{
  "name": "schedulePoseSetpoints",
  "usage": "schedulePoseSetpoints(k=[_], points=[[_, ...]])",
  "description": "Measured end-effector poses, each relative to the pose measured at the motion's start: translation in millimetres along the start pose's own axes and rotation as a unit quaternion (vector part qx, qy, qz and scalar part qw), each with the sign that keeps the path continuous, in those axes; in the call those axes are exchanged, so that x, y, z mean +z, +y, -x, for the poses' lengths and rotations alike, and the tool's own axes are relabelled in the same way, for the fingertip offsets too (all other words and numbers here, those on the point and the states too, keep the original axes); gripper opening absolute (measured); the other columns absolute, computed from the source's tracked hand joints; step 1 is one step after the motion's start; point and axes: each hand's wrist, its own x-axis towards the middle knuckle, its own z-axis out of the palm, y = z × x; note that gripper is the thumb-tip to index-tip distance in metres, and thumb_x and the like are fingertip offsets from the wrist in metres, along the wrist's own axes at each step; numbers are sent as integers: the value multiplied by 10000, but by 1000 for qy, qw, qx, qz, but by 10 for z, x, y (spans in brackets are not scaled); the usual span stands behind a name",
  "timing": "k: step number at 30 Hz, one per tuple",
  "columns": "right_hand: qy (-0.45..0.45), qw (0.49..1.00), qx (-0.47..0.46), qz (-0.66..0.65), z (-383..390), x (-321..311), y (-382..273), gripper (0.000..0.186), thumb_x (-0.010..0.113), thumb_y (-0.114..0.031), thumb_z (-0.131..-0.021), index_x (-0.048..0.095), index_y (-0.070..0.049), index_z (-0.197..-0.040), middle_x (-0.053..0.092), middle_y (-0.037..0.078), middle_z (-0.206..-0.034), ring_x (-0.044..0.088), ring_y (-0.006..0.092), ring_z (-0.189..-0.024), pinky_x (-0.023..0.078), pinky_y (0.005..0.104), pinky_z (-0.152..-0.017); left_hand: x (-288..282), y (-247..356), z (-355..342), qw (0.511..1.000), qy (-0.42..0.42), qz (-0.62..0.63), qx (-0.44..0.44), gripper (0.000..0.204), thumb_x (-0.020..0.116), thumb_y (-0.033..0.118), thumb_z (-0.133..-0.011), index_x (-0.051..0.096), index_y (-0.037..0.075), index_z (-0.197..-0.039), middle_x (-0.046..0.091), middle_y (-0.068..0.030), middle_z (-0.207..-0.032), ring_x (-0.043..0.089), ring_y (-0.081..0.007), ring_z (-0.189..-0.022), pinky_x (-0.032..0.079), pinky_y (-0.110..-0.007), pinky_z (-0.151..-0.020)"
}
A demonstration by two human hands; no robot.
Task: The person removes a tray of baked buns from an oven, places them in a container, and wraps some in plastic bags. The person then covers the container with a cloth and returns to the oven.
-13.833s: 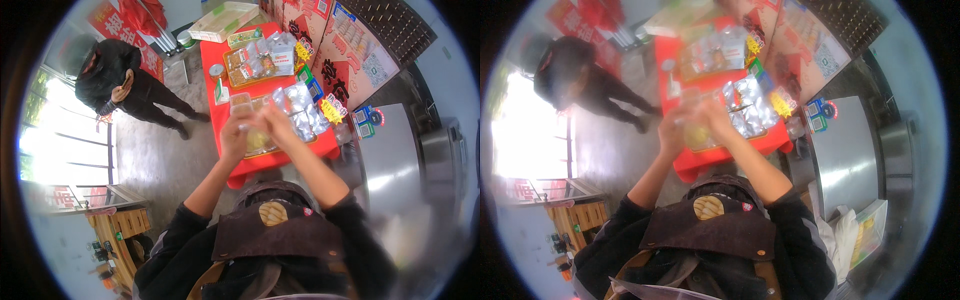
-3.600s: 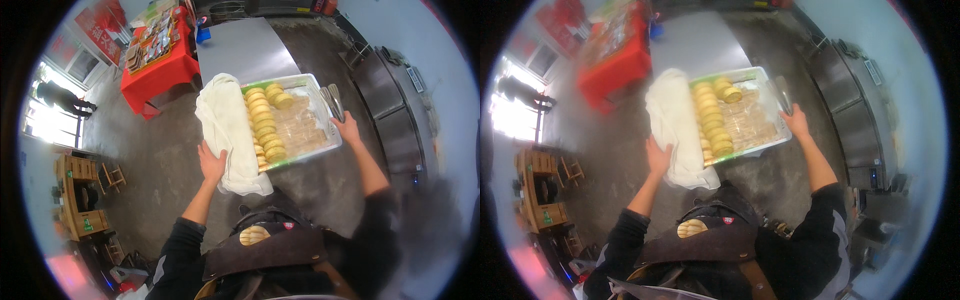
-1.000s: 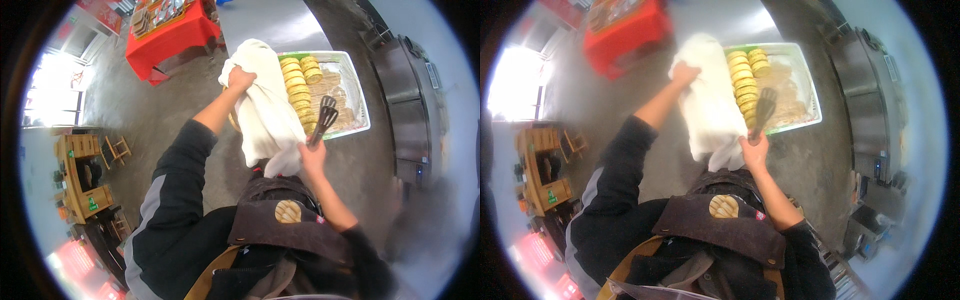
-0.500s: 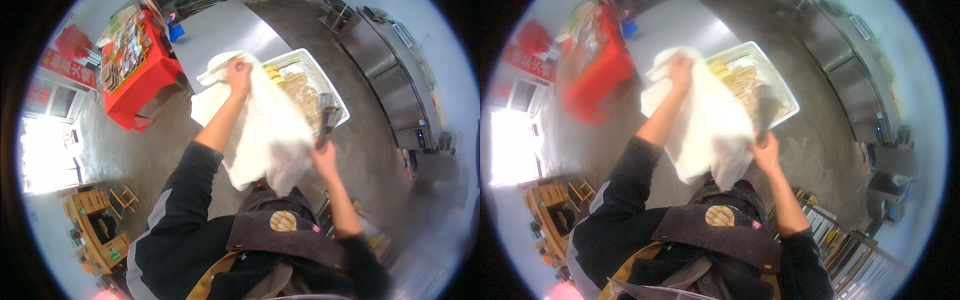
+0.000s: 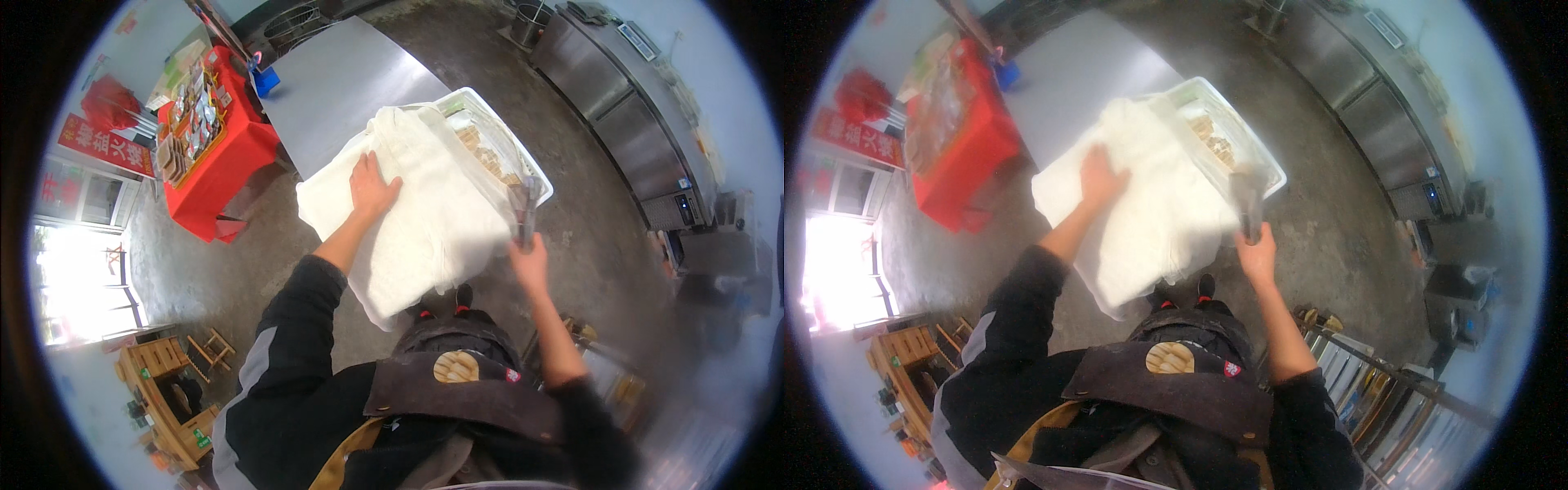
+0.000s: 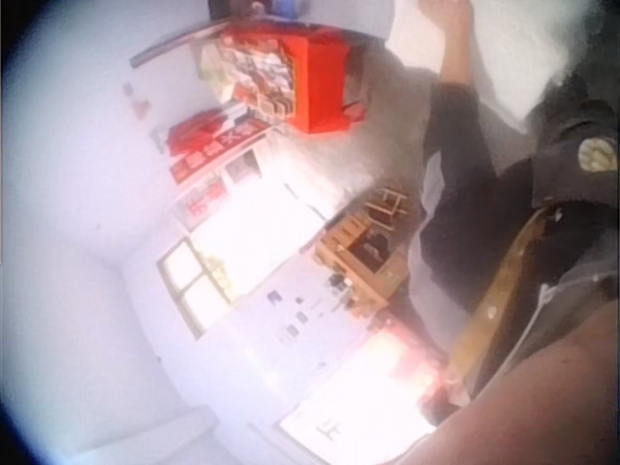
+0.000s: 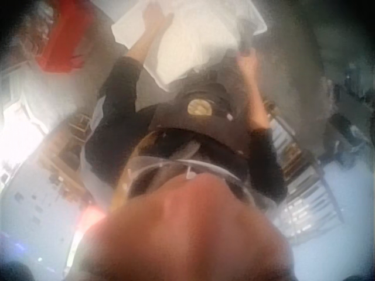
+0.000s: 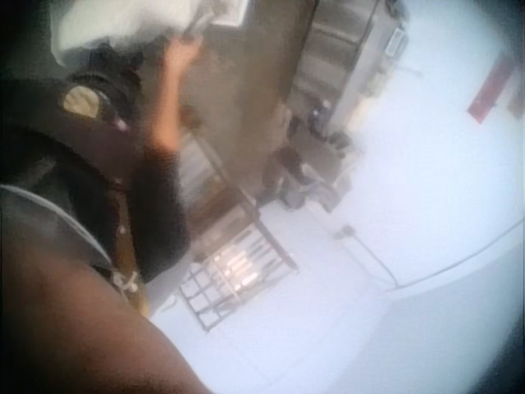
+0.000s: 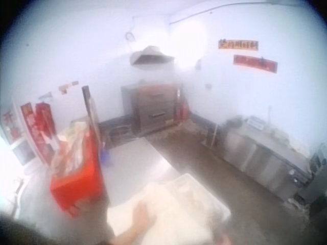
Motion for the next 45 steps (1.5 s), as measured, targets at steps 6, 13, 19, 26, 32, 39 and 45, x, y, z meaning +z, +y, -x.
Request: schedulePoseSetpoints(k=[6,13,19,26,32,39,45], points=[[20,965,-213,150,-25,590,-17,362,813,-183,-860,572,-40,-1089,639,155,-1039,660,381,-979,536,466,-823,100,251,-264,946,15,268,-182,992,848,360,-793,387,-92,-1545,600,-275,-1445,623,-385,-1297,500,-422,-1095],[-22,979,-153,131,-255,633,98,277,755,-152,-876,566,-55,-1055,677,201,-1003,667,427,-930,537,488,-796,7,745,-464,868,-103,445,-195,664,799,178,-839,547,-116,-1379,706,-227,-1276,703,-341,-1148,564,-413,-991],[-21,998,-66,-11,-652,-103,120,313,754,-163,-899,611,-2,-1126,733,176,-977,719,284,-916,561,412,-839,424,1153,-842,824,-48,514,-234,473,748,131,-864,652,-96,-1267,726,-214,-1251,714,-333,-1122,573,-435,-983],[-276,941,-150,126,-1301,-1532,-21,580,874,-368,-835,640,6,-1212,745,196,-1099,735,363,-1037,564,454,-901,614,1501,98,960,74,95,-253,789,810,319,-778,532,-34,-1427,545,-294,-1489,533,-422,-1386,436,-446,-1170],[-239,931,-251,115,-2377,-2076,-52,411,858,-295,-851,598,-17,-1007,704,217,-994,694,439,-973,543,489,-822,459,2953,976,971,189,15,-147,752,821,272,-804,540,-5,-1444,464,-297,-1536,435,-464,-1421,371,-536,-1192],[-551,801,-102,210,-2954,-1094,298,596,830,-454,-828,736,86,-1060,726,214,-864,713,369,-807,571,456,-770,1031,3846,1156,976,111,53,-179,590,795,240,-822,629,8,-1339,466,-321,-1526,437,-488,-1421,358,-542,-1209],[-557,804,199,-61,-2690,-924,358,344,812,-97,-851,696,90,-1116,717,111,-1048,687,234,-879,549,386,-711,978,4404,1707,971,123,102,-177,596,793,182,-810,590,-9,-1337,525,-286,-1423,487,-473,-1362,391,-527,-1160]])
